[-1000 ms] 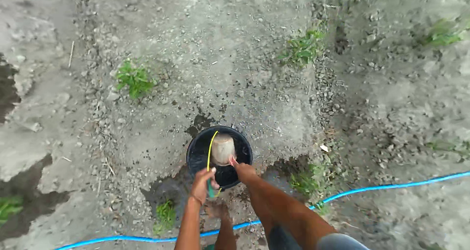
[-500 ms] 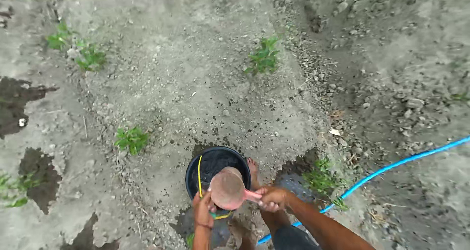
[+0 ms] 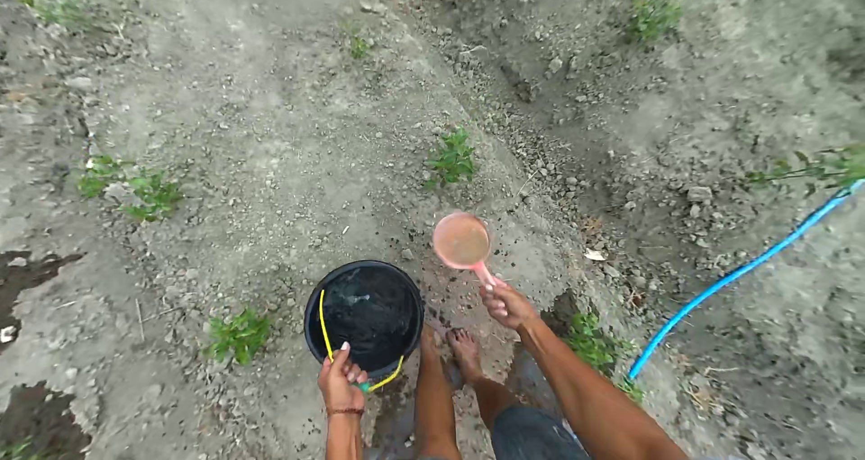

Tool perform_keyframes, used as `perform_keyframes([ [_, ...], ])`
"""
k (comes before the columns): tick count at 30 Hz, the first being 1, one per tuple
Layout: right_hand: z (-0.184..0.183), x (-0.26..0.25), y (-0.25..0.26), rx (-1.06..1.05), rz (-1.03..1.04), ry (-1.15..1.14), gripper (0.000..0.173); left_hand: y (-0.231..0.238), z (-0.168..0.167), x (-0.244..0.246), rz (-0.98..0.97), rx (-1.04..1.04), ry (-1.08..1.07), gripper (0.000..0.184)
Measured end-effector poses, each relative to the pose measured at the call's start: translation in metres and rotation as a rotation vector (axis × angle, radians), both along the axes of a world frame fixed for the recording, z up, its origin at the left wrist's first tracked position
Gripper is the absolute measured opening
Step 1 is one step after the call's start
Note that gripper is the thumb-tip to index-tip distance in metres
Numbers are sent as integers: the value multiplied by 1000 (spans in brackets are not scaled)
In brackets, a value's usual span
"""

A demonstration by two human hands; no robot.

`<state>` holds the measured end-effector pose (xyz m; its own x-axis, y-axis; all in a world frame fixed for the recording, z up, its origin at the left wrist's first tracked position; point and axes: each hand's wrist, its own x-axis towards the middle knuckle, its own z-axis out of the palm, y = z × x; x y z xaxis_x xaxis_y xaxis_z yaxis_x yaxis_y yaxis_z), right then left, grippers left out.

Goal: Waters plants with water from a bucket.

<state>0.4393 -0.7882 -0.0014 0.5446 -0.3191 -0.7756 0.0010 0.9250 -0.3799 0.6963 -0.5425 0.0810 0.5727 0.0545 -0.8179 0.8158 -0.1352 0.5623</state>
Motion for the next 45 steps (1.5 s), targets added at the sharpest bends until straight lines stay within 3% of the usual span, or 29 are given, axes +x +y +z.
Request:
perform_keyframes([
  [4, -38, 50, -47, 35, -238, 140, 14, -11, -33, 37, 6, -12, 3, 22],
  [9, -56, 76, -81, 75, -394, 166, 19, -8, -44, 63, 28, -2, 66, 22],
  [14, -51, 89, -89, 114, -445, 222, 22, 27, -51, 74, 17, 46, 99, 7],
  [19, -46, 100, -91, 121, -406, 358, 20, 43, -51, 78, -122, 187, 155, 19],
  [21, -48, 104, -90, 126, -404, 424, 16, 45, -54, 76, -91, 214, 175, 23],
  [25, -50, 116, -86, 113, -398, 533, 5, 43, -59, 73, -18, 252, 194, 25],
  [35, -23, 145, -65, 189, -520, 685, 12, 10, -51, 73, 21, 329, 218, 30],
  [38, 5, 126, -40, 230, -359, 543, 19, 5, -49, 70, 44, 310, 214, 30],
  [40, 24, 103, -24, 190, -87, 418, 19, 7, -51, 71, 71, 298, 212, 30],
  [43, 36, 93, -22, -46, 565, 352, 15, 16, -57, 77, 108, 256, 224, 31],
  [45, 28, 117, -30, -348, 1128, 237, 25, 19, -55, 81, 137, 128, 266, 40],
])
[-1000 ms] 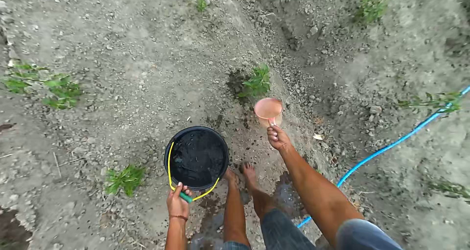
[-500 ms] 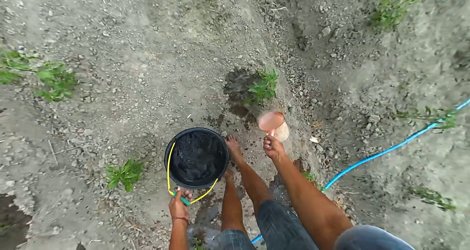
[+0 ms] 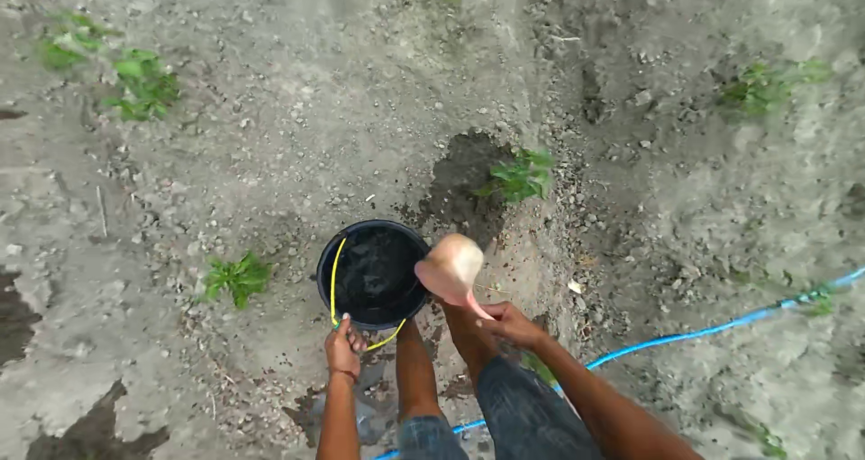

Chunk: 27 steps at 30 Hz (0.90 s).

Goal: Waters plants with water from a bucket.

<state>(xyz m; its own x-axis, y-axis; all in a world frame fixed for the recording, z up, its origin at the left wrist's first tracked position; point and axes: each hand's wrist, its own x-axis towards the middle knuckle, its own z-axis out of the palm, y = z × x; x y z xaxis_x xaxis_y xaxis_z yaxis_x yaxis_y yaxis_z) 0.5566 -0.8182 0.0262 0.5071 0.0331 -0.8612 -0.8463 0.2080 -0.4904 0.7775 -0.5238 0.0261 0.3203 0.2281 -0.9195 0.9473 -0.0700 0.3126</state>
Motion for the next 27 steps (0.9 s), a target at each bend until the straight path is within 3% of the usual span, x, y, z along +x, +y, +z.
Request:
perform_keyframes([
  [2, -15, 54, 2, -135, 559, -125, 33, -1, 5, 4, 31, -171, 21, 44],
  [5, -33, 146, 40, -310, 1162, 34, 54, -6, 8, -4, 84, -286, -3, 31],
  [8, -69, 192, 88, -455, 1316, 162, 67, -1, 9, 0, 92, -238, -27, 17],
  [11, -101, 197, 118, -449, 1368, 223, 70, 28, -3, 6, 55, -167, -21, 13],
  [15, -136, 184, 116, -196, 1119, 135, 39, 75, -26, 17, -15, -155, 27, 22],
  [18, -140, 185, 90, 148, 728, 227, 34, 99, -42, 19, -49, -187, 74, 27],
  [21, -121, 189, 62, 420, 499, 389, 34, 110, -58, 18, -18, -209, 77, 29],
  [27, -47, 174, 35, 737, 311, 298, 16, 120, -81, 18, -20, -212, 66, 31],
])
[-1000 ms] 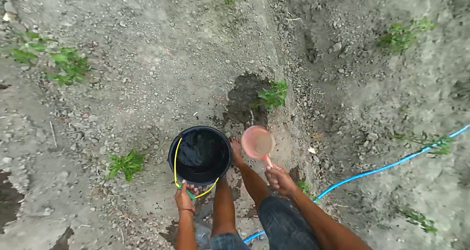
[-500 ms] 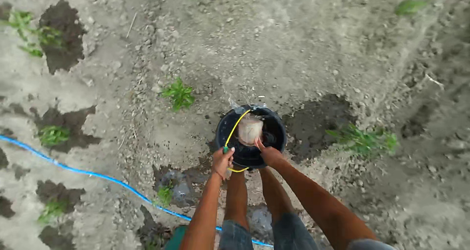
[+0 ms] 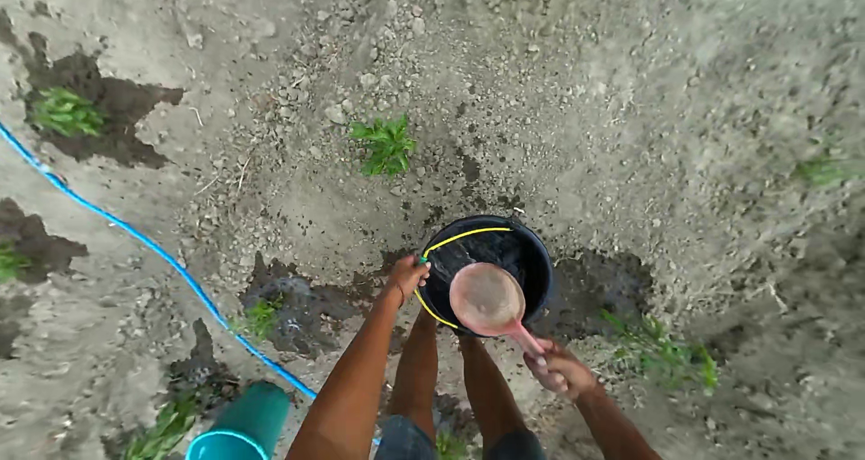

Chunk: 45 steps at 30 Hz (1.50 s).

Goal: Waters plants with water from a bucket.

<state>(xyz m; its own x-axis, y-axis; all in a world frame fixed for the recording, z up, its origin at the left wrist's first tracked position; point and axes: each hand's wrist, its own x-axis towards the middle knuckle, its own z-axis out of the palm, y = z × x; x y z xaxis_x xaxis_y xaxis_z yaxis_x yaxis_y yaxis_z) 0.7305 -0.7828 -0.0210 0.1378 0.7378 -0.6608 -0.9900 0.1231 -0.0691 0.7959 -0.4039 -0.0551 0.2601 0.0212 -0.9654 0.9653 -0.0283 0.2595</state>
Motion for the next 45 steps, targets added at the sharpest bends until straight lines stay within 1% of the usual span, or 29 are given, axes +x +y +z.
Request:
perform_keyframes([
  [2, 29, 15, 5, 100, -35, -71, 11, 3, -3, 1, -6, -26, 13, 35],
  [3, 42, 27, 9, 116, -28, -119, 11, 4, -4, 1, -5, -36, 17, 36],
  [6, 72, 81, 29, 21, 74, -286, 12, 6, -5, -3, 1, -62, -2, 38],
  [8, 78, 122, 50, -102, 167, -374, 12, 6, -4, -8, 7, -70, -30, 39],
  [10, 68, 163, 76, -183, 231, -429, 11, 7, -3, -11, -8, -81, -44, 39],
  [12, 50, 202, 107, -271, 284, -460, 13, 8, -2, -13, -17, -103, -31, 40],
  [15, 12, 249, 159, -412, 361, -488, 19, 7, -2, -17, -9, -126, -36, 41],
  [17, -13, 271, 192, -501, 351, -465, 23, 7, -1, -20, -5, -137, -57, 41],
  [19, -35, 284, 218, -565, 319, -428, 21, 6, 1, -20, -6, -144, -64, 41],
  [22, -48, 292, 248, -625, 267, -377, 17, 6, 2, -22, -25, -138, -79, 42],
  [25, -47, 297, 271, -683, 257, -379, 16, 5, 3, -23, -17, -173, -86, 41],
  [28, -44, 299, 283, -740, 341, -463, 20, -5, 16, -19, 57, -276, -37, 38],
  [30, -42, 300, 288, -777, 377, -524, 24, -14, 26, -14, 100, -359, -4, 32],
  [31, -40, 300, 289, -794, 385, -548, 26, -18, 32, -13, 107, -401, -1, 29],
  [33, -40, 299, 286, -825, 410, -613, 21, -29, 44, -10, 105, -465, 7, 26],
  [34, -40, 299, 281, -841, 431, -658, 22, -36, 50, -9, 99, -471, 15, 25],
  [37, -36, 301, 263, -904, 549, -823, 24, -62, 77, -4, 64, -385, 20, 22],
  [38, -33, 302, 253, -917, 567, -850, 25, -72, 88, -2, 61, -347, 11, 24],
  [39, -29, 303, 240, -920, 540, -840, 29, -85, 98, -1, 70, -322, 5, 26],
  [40, -23, 302, 222, -904, 457, -794, 32, -100, 104, -2, 72, -300, -1, 28],
  [41, -16, 299, 201, -854, 312, -702, 32, -115, 107, -4, 70, -269, -1, 29],
  [42, -7, 296, 176, -761, 130, -565, 31, -129, 109, -5, 79, -234, 1, 29],
  [43, 5, 292, 146, -646, -33, -421, 29, -140, 111, -2, 100, -205, 7, 29],
  [44, 18, 287, 111, -531, -152, -303, 22, -150, 114, 5, 126, -180, 13, 28],
  [45, 32, 278, 74, -445, -217, -233, 18, -159, 117, 13, 161, -153, 11, 25],
])
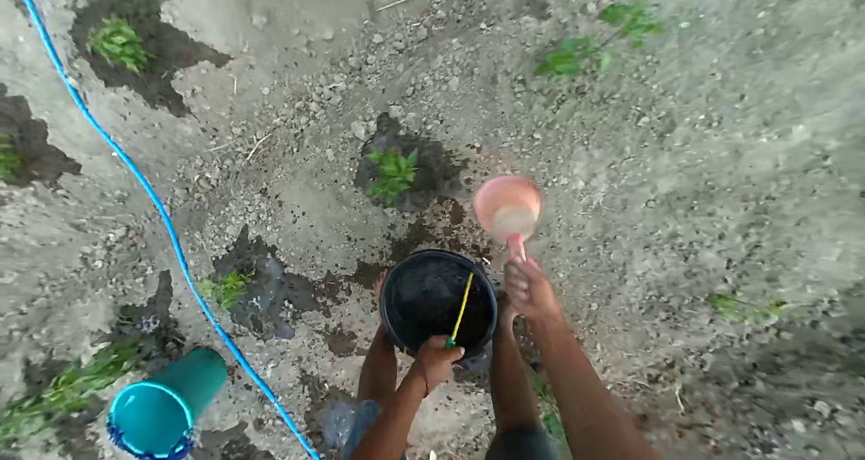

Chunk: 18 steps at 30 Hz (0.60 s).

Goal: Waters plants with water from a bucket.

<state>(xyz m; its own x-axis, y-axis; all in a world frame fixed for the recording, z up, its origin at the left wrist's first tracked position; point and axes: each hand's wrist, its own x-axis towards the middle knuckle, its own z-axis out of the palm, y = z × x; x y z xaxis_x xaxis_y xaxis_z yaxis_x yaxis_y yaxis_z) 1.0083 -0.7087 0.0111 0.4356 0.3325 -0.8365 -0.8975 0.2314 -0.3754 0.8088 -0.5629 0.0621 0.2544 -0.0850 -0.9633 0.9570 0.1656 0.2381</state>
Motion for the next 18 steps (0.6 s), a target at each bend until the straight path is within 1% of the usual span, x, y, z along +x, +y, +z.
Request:
perform_keyframes([
  [1, 15, -11, -38, 44, -8, 13, 18, -9, 3, 10, 45, 33, 2, 21],
  [2, 30, -22, -75, 36, 36, 11, 17, -18, 10, 22, 110, 65, 10, 16],
  [4, 60, -42, -139, -59, 199, -32, 20, -36, 32, 46, 313, 80, 49, 10],
  [5, 71, -50, -164, -88, 299, -77, 18, -44, 46, 59, 391, 84, 58, 11],
  [7, 88, -58, -198, -136, 582, -225, 17, -63, 72, 81, 467, 122, 33, 13],
  [10, 97, -41, -209, -221, 1078, -489, 31, -86, 107, 114, 441, 187, -43, 12],
  [12, 98, -20, -196, -316, 1358, -548, 48, -95, 128, 139, 412, 224, -95, 13],
  [13, 101, -6, -186, -377, 1437, -527, 57, -98, 137, 152, 397, 229, -121, 13],
  [14, 101, 9, -177, -442, 1462, -501, 64, -102, 143, 166, 387, 228, -145, 13],
  [15, 97, 24, -170, -504, 1458, -475, 67, -106, 147, 181, 379, 221, -167, 13],
  [18, 75, 70, -161, -649, 1475, -442, 65, -121, 149, 227, 352, 196, -225, 13],
])
